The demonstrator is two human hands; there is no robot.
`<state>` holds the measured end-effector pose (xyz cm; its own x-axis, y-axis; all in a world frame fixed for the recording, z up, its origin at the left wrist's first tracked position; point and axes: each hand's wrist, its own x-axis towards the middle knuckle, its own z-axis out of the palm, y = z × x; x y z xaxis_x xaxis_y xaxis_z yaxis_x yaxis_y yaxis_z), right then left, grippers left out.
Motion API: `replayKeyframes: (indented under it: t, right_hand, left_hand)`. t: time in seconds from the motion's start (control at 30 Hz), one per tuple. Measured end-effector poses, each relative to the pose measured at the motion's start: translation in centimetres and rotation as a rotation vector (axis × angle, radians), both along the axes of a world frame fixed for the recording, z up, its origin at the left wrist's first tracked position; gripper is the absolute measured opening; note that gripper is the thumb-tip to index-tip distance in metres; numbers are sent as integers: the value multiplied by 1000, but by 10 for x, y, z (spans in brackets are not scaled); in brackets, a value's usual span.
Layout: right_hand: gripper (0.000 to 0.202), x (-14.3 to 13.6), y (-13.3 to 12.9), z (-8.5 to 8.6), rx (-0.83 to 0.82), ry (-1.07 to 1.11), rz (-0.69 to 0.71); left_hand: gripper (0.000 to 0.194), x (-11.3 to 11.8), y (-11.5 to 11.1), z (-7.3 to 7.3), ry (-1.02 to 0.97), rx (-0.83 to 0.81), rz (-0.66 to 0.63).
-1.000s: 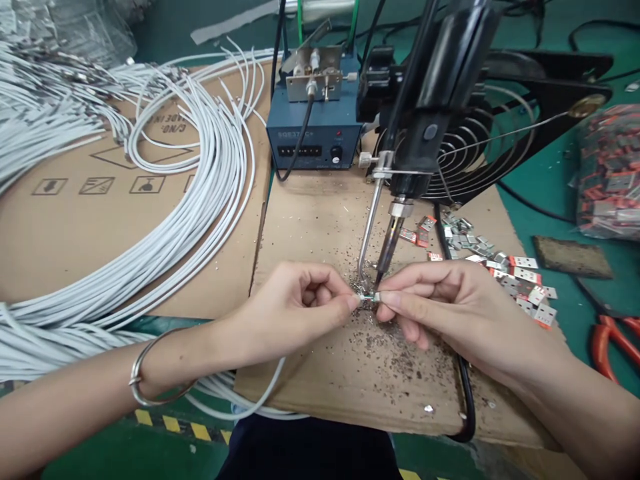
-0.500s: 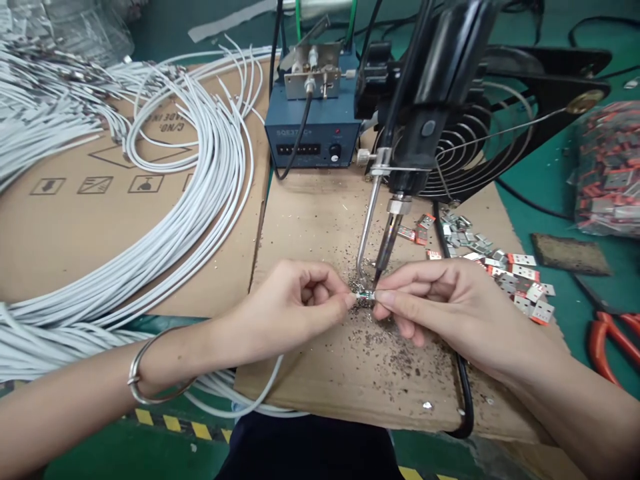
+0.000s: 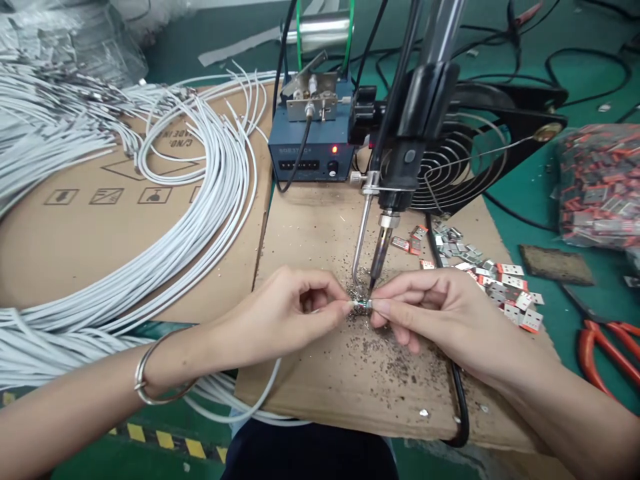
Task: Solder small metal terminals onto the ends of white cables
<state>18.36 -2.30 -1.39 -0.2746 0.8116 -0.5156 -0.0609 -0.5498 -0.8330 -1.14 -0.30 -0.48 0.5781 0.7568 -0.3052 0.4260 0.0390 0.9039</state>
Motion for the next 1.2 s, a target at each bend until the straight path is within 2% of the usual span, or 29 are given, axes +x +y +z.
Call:
replayKeyframes:
  t: [0.3, 0.97, 1.2]
  right_hand:
    - [10, 3, -1, -2, 71, 18, 30]
    - [5, 1, 0, -1, 65, -52, 27]
    - [6, 0, 1, 0, 53, -85, 42]
  left_hand:
    - [18, -1, 1, 4, 15, 64, -29]
    - [20, -1, 3, 3, 48, 41, -47]
    - [20, -1, 2, 3, 61, 88, -71]
